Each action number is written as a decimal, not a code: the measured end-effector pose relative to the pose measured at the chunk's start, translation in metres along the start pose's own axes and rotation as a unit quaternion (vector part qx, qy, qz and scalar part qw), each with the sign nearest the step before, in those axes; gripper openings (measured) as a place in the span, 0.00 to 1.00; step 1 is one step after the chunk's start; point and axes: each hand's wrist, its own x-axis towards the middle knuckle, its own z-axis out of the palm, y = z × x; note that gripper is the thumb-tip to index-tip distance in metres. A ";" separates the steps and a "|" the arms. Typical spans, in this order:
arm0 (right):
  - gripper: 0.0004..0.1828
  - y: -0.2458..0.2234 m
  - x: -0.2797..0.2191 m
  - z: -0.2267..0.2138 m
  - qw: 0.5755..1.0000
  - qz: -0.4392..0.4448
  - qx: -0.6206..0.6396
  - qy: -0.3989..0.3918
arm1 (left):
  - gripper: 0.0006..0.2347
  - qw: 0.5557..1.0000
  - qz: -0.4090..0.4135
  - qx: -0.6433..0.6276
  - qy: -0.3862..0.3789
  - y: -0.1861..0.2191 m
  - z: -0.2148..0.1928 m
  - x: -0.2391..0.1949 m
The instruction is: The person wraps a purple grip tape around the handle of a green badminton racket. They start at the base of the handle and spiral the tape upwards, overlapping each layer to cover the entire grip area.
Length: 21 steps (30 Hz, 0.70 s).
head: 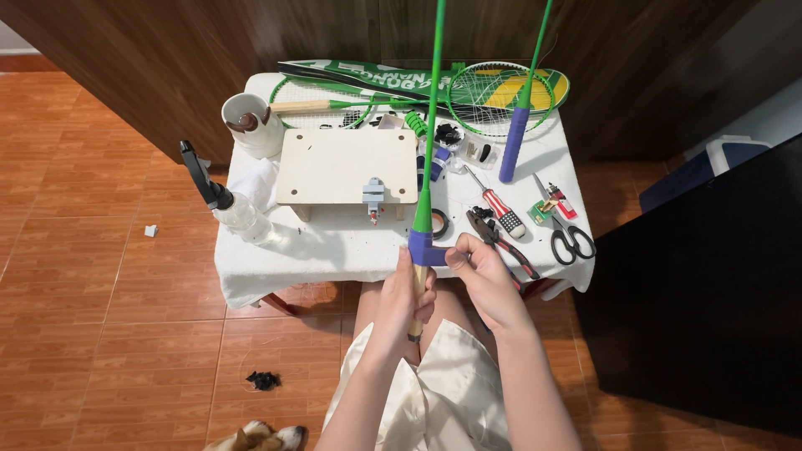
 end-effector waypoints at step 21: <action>0.29 -0.035 -0.011 0.030 0.958 0.045 0.215 -0.184 | 0.34 0.893 -0.176 -0.143 -0.390 -0.016 -0.035 0.007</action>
